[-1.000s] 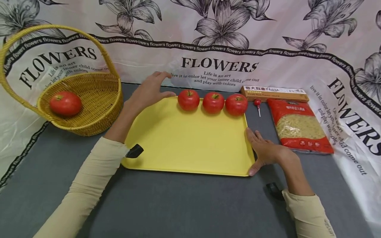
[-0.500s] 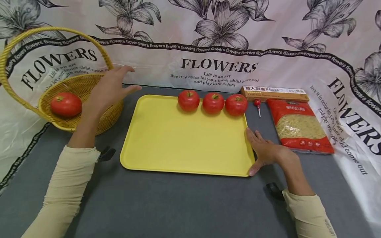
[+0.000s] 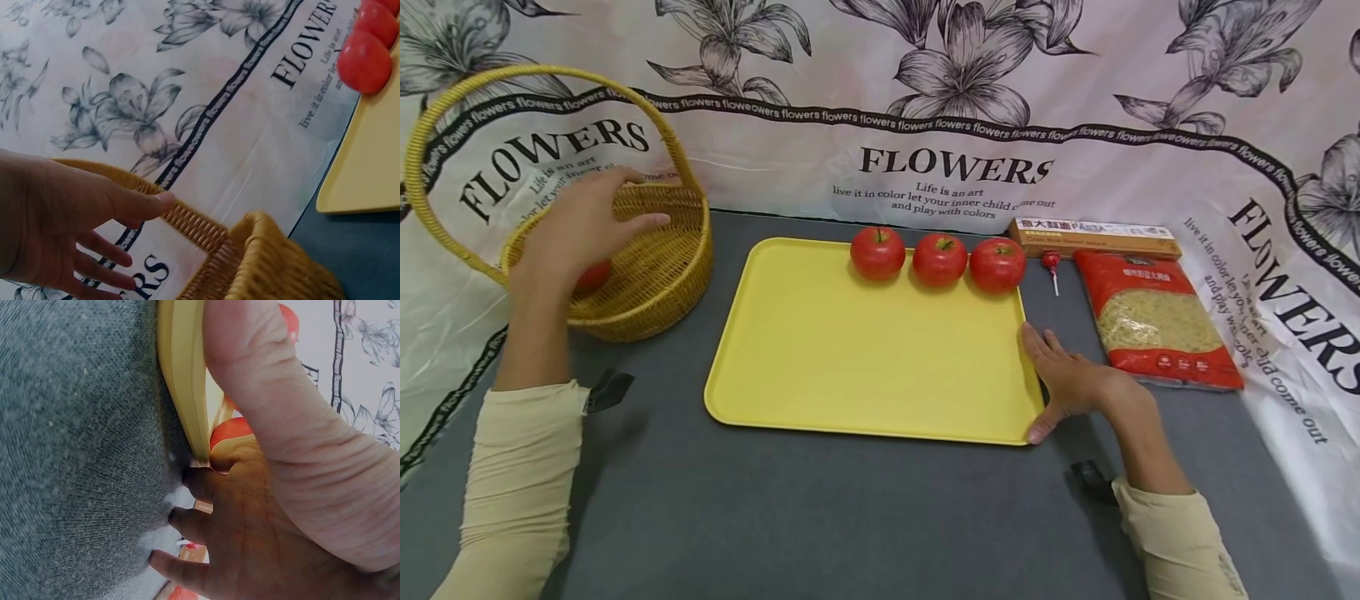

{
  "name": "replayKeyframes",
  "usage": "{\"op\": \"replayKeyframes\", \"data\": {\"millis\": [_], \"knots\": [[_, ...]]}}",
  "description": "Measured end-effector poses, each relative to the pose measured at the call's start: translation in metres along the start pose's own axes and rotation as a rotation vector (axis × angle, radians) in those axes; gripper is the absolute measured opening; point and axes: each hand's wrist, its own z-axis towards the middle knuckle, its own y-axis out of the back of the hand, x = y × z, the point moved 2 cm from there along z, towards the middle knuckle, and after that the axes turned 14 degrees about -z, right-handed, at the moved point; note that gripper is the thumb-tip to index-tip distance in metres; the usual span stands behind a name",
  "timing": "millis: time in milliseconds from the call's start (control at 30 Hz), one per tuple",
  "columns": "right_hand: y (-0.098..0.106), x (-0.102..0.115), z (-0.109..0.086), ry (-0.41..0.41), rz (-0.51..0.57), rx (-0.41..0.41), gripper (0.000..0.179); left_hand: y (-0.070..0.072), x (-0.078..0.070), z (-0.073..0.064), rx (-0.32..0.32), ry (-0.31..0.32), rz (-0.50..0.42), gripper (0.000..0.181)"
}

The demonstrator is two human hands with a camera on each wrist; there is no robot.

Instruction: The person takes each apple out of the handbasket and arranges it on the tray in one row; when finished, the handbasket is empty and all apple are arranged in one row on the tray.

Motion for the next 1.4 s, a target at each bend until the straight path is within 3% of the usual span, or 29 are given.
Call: {"op": "replayKeyframes", "data": {"millis": [233,500,600,733,933,1033,1167,1400], "knots": [[0.0,-0.001,-0.002,0.003,0.011,0.0,0.164,0.017,0.026,-0.004,0.037,0.155,0.049,0.091],[-0.003,-0.007,0.002,0.01,0.03,-0.01,0.167,0.017,0.049,-0.006,0.131,0.242,0.053,0.105],[-0.004,-0.009,0.002,0.014,0.036,-0.015,0.166,0.014,0.05,-0.005,0.21,0.244,0.071,0.105],[-0.004,-0.007,0.001,0.008,0.034,-0.004,0.165,0.009,0.047,-0.004,0.286,0.198,0.102,0.099],[-0.001,-0.005,-0.001,0.016,0.035,-0.006,0.163,0.011,0.04,-0.001,0.311,0.064,0.105,0.091],[-0.002,-0.008,0.001,0.032,0.049,-0.022,0.163,0.013,0.041,0.001,0.296,0.034,0.085,0.085],[-0.005,-0.014,0.005,0.024,0.051,-0.03,0.164,0.013,0.047,0.003,0.307,0.052,0.075,0.088],[-0.003,-0.01,0.002,0.028,0.027,-0.017,0.163,0.005,0.06,0.005,0.392,0.168,0.092,0.099]]}}
